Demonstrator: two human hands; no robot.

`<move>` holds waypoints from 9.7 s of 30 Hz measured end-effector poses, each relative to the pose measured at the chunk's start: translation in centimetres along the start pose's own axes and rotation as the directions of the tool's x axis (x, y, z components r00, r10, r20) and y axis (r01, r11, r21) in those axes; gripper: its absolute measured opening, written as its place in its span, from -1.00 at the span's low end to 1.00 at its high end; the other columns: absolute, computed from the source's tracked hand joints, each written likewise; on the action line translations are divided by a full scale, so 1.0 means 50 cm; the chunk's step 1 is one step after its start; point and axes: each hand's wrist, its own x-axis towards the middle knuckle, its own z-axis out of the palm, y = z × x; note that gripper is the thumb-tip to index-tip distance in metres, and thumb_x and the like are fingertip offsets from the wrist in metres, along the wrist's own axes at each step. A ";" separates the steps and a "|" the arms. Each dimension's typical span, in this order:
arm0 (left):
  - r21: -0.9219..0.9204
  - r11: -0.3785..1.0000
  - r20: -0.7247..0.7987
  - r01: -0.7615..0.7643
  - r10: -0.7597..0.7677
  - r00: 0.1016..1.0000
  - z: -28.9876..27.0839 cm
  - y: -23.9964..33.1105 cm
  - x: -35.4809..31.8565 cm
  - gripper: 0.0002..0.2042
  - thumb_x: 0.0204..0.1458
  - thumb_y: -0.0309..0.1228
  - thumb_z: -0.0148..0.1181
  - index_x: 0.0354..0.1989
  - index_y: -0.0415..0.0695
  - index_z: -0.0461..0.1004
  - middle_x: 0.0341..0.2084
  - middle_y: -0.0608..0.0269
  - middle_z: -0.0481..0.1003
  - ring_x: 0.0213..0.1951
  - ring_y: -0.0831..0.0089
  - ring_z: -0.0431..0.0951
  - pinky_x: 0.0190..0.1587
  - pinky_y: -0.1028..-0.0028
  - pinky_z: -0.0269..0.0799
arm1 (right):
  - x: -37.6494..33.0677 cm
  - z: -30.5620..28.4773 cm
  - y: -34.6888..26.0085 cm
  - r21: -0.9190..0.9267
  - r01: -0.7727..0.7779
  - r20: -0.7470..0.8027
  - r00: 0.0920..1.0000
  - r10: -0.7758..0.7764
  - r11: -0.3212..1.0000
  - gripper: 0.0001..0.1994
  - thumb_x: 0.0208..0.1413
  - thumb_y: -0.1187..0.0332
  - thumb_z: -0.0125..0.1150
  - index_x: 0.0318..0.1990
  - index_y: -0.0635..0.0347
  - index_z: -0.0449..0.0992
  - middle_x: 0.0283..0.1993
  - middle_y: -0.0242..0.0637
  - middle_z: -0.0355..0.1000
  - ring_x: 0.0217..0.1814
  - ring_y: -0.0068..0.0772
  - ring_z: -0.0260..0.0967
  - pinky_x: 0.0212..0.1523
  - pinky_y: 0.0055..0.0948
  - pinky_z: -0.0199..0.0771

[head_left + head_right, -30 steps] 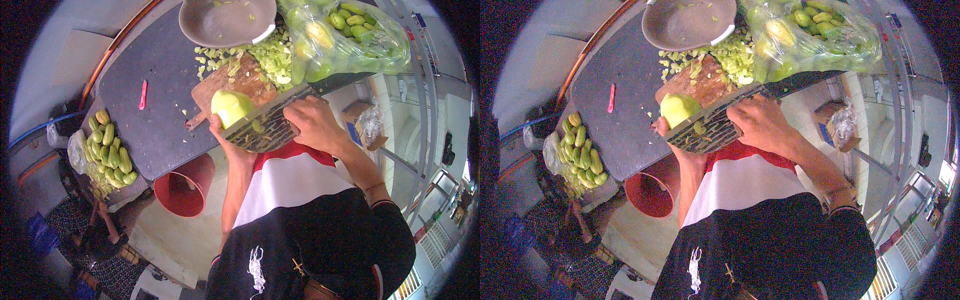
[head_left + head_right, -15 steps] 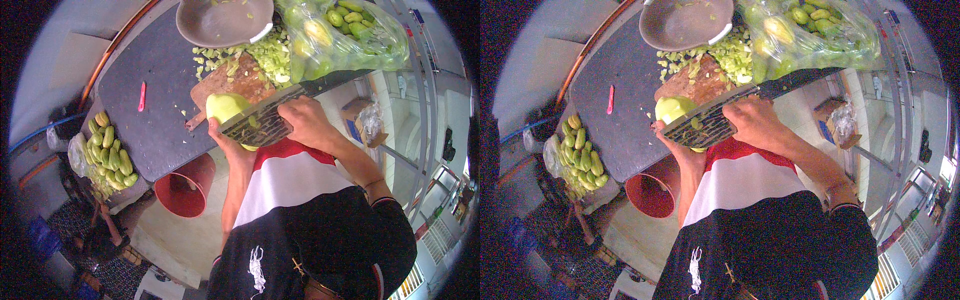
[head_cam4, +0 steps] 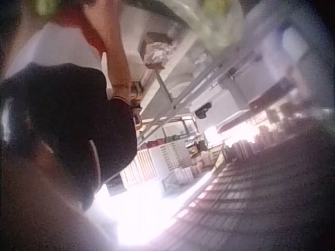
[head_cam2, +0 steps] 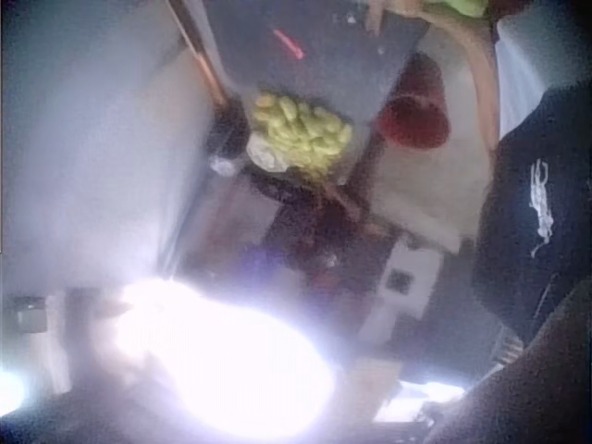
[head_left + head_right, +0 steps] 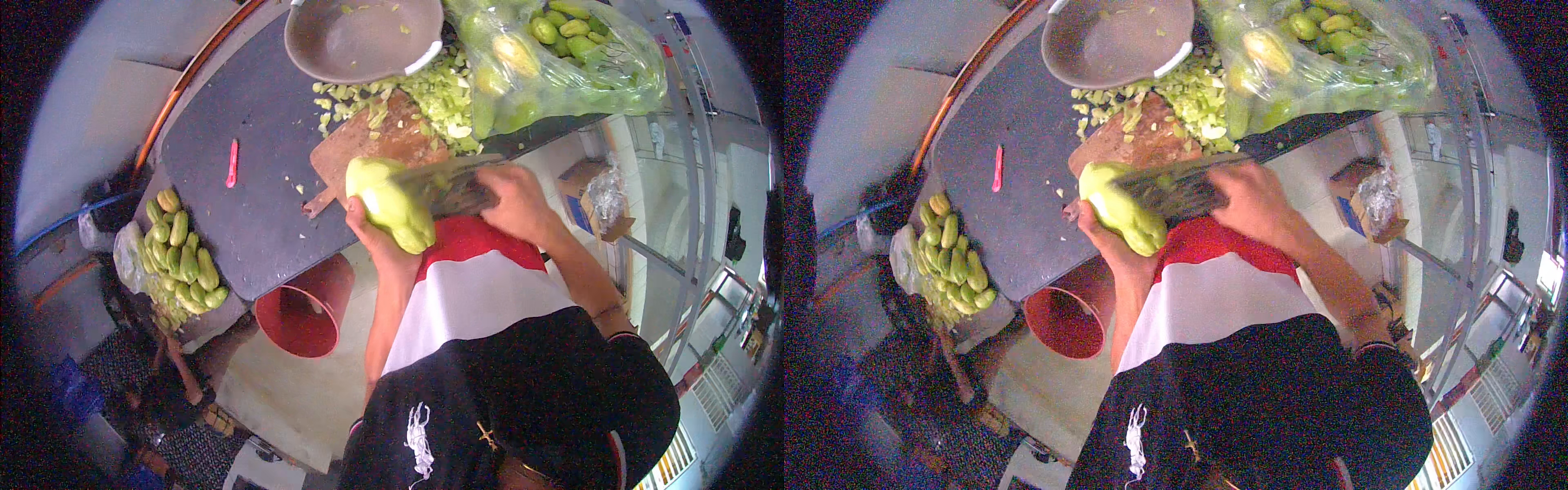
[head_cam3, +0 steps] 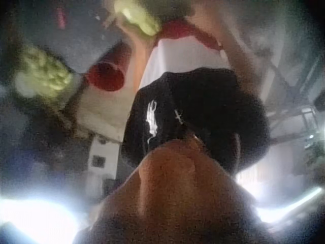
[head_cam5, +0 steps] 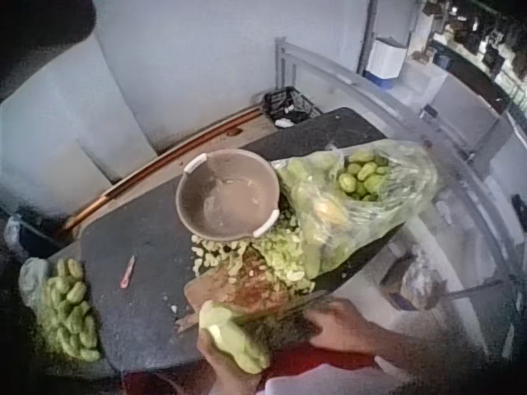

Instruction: The person slices a papaya into small pieces using a knife and a grater-like tool on a wooden cutting board.

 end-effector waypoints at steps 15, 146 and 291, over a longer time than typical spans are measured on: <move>-0.045 0.999 -0.052 -0.006 0.003 0.999 -0.017 -0.009 -0.007 -0.32 0.10 0.24 -0.02 0.17 -0.09 0.31 0.01 0.12 0.45 0.03 0.20 0.48 0.08 0.19 0.45 | 0.042 0.012 -0.065 0.010 0.216 0.019 0.976 -0.217 0.976 -0.77 -0.27 0.41 0.35 -0.38 0.15 0.48 -0.42 -0.18 0.49 -0.35 0.02 0.46 -0.28 -0.10 0.48; -0.032 0.988 0.060 0.152 -0.150 0.987 -0.047 -0.022 -0.005 -0.18 0.01 0.29 0.11 0.29 -0.09 0.22 0.15 0.08 0.38 0.13 0.12 0.43 0.18 0.11 0.39 | 0.049 -0.064 -0.036 0.002 0.146 0.144 0.979 -0.145 0.989 -0.75 -0.35 0.44 0.34 -0.42 0.17 0.42 -0.43 -0.21 0.43 -0.33 0.01 0.41 -0.30 -0.10 0.44; -0.074 0.996 -0.105 -0.055 0.047 0.993 0.032 0.006 0.034 -0.38 0.09 0.28 -0.07 0.01 -0.05 0.40 -0.21 0.21 0.52 -0.21 0.30 0.56 -0.19 0.30 0.53 | 0.053 -0.021 -0.050 0.029 0.219 -0.008 0.976 -0.219 0.975 -0.75 -0.29 0.39 0.37 -0.42 0.16 0.42 -0.42 -0.20 0.45 -0.33 0.00 0.45 -0.30 -0.10 0.46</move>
